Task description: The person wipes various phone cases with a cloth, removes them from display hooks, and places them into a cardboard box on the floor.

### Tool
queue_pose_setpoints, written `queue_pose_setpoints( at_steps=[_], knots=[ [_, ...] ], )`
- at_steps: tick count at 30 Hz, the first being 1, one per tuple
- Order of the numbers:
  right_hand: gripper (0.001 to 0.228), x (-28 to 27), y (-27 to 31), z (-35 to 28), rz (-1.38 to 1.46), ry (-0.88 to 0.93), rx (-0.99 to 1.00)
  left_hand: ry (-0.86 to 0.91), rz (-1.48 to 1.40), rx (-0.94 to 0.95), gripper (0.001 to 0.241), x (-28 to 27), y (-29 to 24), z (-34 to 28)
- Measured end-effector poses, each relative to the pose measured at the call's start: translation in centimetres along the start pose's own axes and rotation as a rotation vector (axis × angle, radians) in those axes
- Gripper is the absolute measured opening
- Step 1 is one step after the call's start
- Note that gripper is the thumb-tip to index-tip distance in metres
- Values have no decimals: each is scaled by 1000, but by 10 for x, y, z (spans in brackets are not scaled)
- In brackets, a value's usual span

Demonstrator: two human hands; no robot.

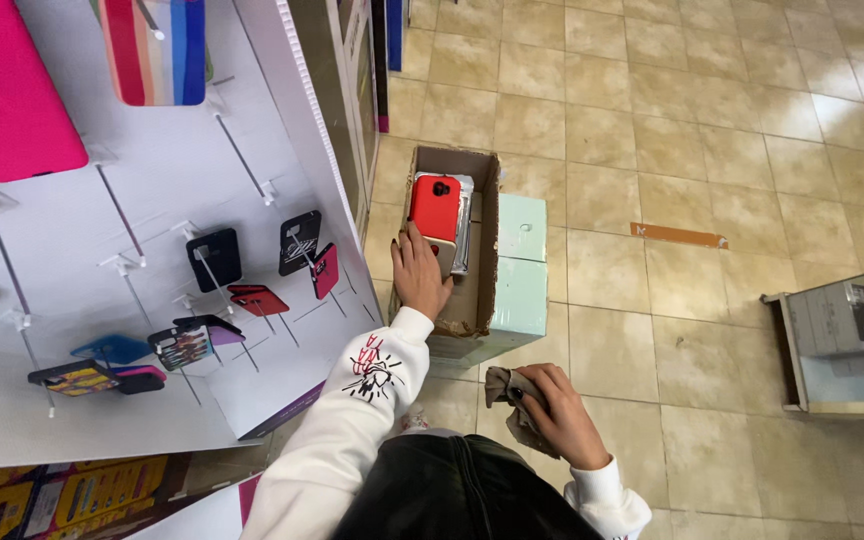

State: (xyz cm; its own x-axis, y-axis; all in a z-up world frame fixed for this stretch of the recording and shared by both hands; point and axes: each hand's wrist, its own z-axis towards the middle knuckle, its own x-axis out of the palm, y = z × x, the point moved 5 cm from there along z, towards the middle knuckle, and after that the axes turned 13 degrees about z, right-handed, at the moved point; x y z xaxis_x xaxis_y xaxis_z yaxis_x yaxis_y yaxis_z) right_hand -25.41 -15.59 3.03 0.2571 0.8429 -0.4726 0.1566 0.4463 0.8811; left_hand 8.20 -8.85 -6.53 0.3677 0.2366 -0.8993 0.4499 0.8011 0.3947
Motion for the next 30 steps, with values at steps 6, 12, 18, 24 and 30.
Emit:
queue_pose_setpoints(
  at_steps=[6, 12, 18, 24, 30],
  knots=[
    [33, 1, 6, -5, 2, -24, -51, -152, -273, -68, 129, -8, 3, -11],
    [33, -2, -3, -7, 62, -66, 0, -290, -445, -76, 127, -33, 20, -29],
    [29, 1, 12, 10, 46, -169, -184, -165, -1532, -207, 117, -116, 106, -47],
    [23, 8, 119, 43, 142, -568, -471, -54, -2899, -117, 56, -148, 158, -86],
    [26, 115, 221, 77, -77, -135, -952, 182, -3165, -81, 107, -133, 180, -128]
  ],
)
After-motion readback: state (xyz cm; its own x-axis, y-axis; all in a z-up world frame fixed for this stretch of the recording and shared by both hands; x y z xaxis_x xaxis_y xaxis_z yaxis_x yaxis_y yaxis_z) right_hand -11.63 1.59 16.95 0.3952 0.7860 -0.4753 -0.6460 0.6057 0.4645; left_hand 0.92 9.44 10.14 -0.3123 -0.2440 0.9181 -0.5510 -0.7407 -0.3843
